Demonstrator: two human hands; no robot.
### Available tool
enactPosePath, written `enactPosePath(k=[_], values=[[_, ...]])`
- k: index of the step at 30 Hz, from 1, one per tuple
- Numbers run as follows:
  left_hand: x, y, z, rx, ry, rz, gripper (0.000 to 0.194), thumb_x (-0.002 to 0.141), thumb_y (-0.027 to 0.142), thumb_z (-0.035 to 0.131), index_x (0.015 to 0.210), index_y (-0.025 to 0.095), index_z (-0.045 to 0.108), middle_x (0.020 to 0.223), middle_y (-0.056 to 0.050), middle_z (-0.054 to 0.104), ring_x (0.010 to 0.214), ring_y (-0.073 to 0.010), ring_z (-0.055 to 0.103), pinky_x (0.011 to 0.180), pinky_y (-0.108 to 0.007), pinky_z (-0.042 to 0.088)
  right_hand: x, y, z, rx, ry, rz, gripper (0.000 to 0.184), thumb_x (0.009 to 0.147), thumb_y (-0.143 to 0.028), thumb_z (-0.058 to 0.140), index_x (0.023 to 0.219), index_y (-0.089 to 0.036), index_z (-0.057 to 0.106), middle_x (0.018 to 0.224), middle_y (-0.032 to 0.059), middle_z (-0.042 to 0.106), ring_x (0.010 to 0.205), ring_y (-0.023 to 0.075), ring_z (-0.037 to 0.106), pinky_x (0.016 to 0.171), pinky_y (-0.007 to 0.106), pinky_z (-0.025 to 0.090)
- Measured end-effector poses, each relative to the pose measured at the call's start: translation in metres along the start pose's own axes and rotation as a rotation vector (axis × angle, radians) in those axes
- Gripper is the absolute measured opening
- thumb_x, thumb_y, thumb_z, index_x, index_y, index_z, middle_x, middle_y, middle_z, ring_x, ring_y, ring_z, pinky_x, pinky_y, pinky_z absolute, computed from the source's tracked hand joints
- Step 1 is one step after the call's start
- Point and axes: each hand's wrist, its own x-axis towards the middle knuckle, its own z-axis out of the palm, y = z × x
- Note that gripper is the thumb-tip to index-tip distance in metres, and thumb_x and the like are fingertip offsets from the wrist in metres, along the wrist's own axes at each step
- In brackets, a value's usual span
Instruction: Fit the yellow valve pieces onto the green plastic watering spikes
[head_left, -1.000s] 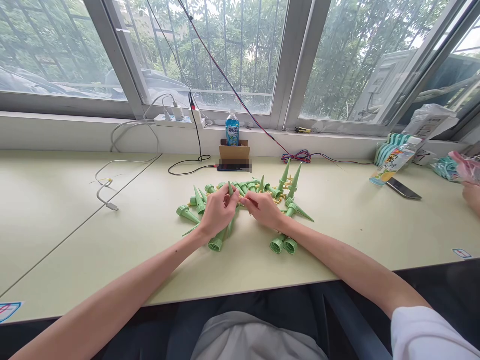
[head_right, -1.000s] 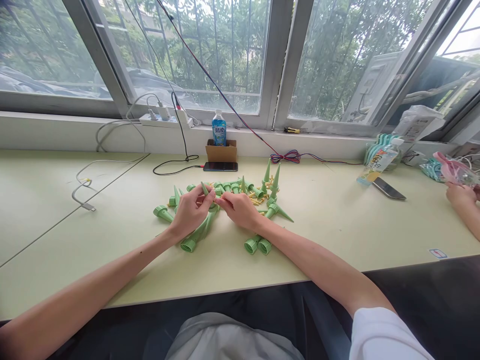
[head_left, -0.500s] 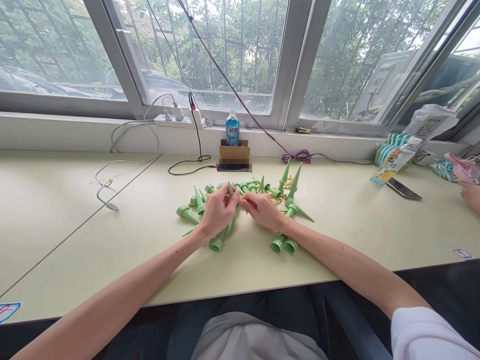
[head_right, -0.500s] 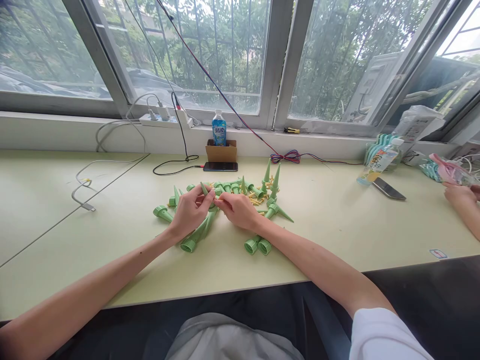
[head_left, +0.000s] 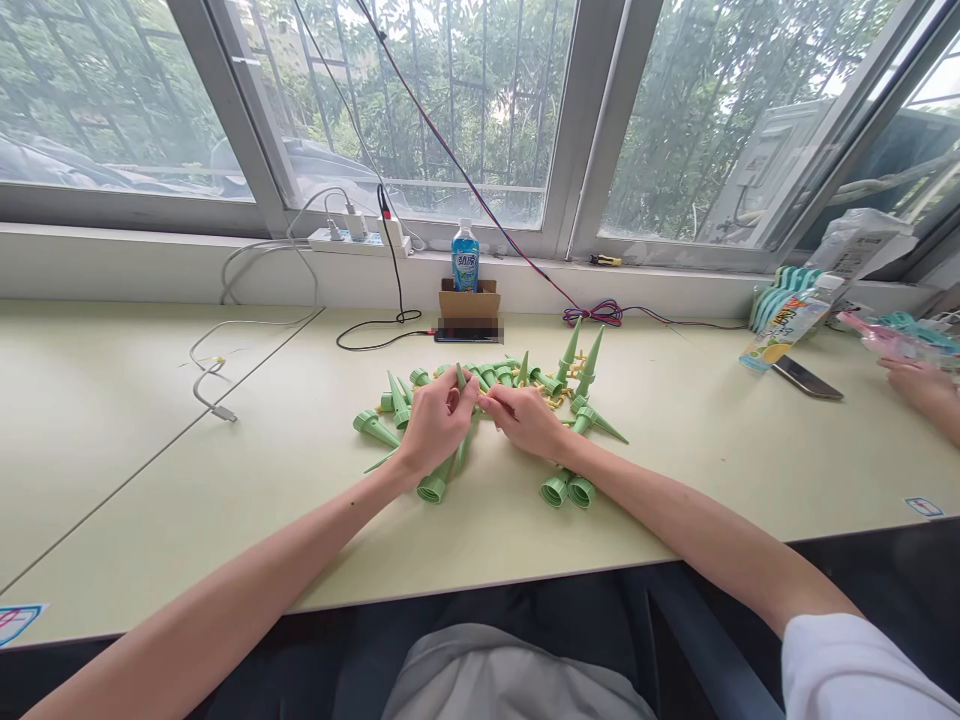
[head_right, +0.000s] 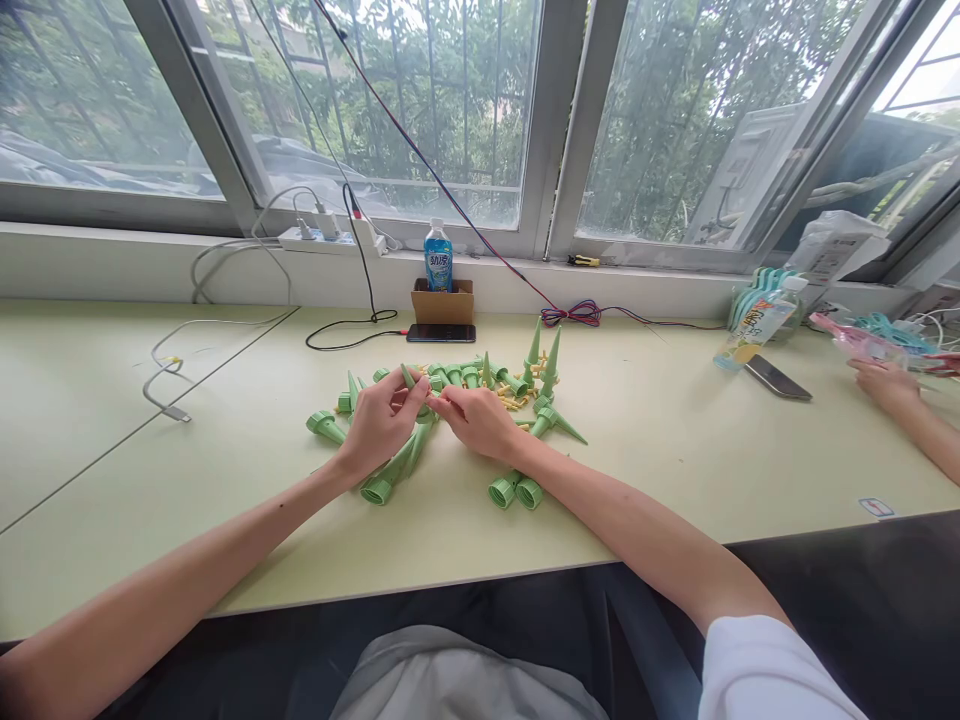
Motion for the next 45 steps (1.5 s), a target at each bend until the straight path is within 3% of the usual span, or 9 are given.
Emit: enactPosePath(k=[7,18,25,31,39,45], values=[[-0.0005,-0.0007,0.0003,0.01,0.002,-0.007,0.027,0.094,0.043,0.049,0.08,0.021,0.053,0.062,0.002,0.053,0.055,-0.0128,0.054,0.05,-0.025,0.037,0.0,0.0023,0.001,0.037,-0.026,-0.049,0.034,0.099,-0.038,0.041,0.07,-0.02,0.041,0.06,-0.0023,0.054,0.054,0.0099,0.043,0.056,0.023,0.031],[-0.0002,-0.0006,0.0001,-0.016,-0.001,0.007,0.028,0.093,0.044,0.05,0.079,0.02,0.053,0.068,-0.001,0.06,0.06,-0.0146,0.059,0.051,-0.026,0.04,-0.0014,0.006,0.0018,-0.003,-0.021,-0.056,0.044,0.099,-0.041,0.042,0.063,-0.02,0.03,0.053,-0.0061,0.03,0.052,0.0088,0.024,0.053,0.023,0.023],[-0.0002,-0.0003,0.0002,0.024,-0.01,-0.008,0.027,0.094,0.043,0.048,0.082,0.02,0.055,0.068,0.0,0.06,0.059,-0.0137,0.059,0.052,-0.025,0.039,-0.0004,0.0012,-0.0001,-0.001,-0.036,-0.025,0.035,0.099,-0.039,0.043,0.069,-0.02,0.043,0.059,-0.0034,0.051,0.053,0.009,0.039,0.056,0.022,0.029],[-0.0011,0.0019,-0.0004,0.008,-0.01,-0.006,0.026,0.093,0.042,0.05,0.082,0.02,0.056,0.069,0.0,0.061,0.058,-0.0132,0.058,0.053,-0.025,0.041,-0.0005,0.002,0.0005,0.017,-0.049,-0.055,0.033,0.099,-0.036,0.044,0.07,-0.02,0.042,0.061,-0.0024,0.055,0.054,0.0095,0.044,0.057,0.022,0.031],[-0.001,0.0011,-0.0014,-0.075,-0.04,-0.013,0.022,0.092,0.04,0.053,0.083,0.019,0.056,0.081,-0.001,0.063,0.063,-0.0122,0.06,0.053,-0.024,0.043,-0.0014,0.0038,0.0005,-0.005,-0.071,-0.03,0.039,0.1,-0.039,0.042,0.066,-0.02,0.039,0.056,-0.0036,0.048,0.052,0.0089,0.039,0.056,0.023,0.028],[-0.0007,0.0009,-0.0009,-0.073,-0.043,-0.006,0.023,0.092,0.039,0.053,0.082,0.019,0.056,0.08,-0.001,0.062,0.062,-0.0119,0.06,0.052,-0.024,0.043,-0.0014,0.0069,0.0021,-0.038,-0.065,-0.048,0.043,0.1,-0.042,0.041,0.064,-0.02,0.033,0.054,-0.0055,0.035,0.052,0.0085,0.03,0.054,0.023,0.024]])
